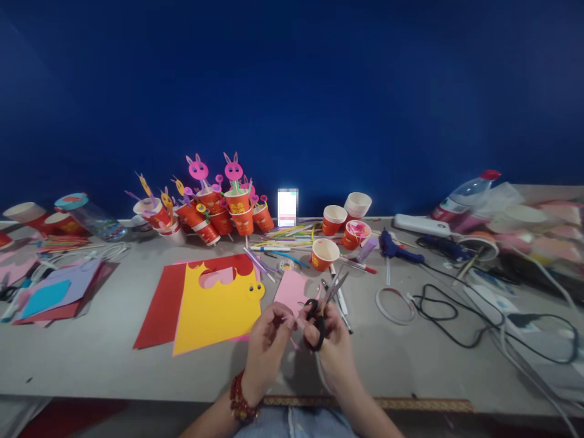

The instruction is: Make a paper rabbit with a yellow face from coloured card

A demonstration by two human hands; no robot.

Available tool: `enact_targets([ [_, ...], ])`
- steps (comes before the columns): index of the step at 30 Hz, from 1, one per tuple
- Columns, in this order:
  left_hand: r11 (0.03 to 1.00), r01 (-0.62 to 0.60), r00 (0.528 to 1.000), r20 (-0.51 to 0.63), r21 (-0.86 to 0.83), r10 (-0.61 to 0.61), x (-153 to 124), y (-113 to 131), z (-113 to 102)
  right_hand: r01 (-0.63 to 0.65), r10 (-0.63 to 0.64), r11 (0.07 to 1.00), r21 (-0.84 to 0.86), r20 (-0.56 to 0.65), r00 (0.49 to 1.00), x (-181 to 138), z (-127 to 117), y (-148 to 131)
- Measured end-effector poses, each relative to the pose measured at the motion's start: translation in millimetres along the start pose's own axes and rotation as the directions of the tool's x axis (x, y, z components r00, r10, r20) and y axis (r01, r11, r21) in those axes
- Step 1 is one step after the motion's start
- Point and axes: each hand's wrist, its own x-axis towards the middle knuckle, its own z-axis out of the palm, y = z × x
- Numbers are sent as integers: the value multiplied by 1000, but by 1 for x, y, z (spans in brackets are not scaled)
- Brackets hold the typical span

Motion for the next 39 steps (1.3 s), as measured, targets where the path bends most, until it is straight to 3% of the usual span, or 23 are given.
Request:
enact_targets([
  [5,998,42,999,-4,-51,-42,5,2,-6,-53,56,997,-52,45,997,-2,-11,4],
  [13,995,103,984,145,18,-104,9,7,-9,18,-11,998,-65,113,994,0,-13,0],
  [20,989,145,986,94,-40,-141,4,3,-6,60,-56,996,-66,63,996,1,-8,4],
  [26,994,93,995,23,-52,-92,5,2,-7,-18,27,996,-87,102,994,0,-10,1],
  [30,993,34,999,9,-116,-33,9,5,-7,-9,55,980,-200,226,972,-6,-22,7],
  [33,985,66,997,-18,-158,-70,12,4,-7,-26,121,968,-248,374,919,-12,-29,12],
  [39,975,87,994,-40,-207,-97,12,-2,-7,-75,188,958,-275,410,892,-21,-29,16],
])
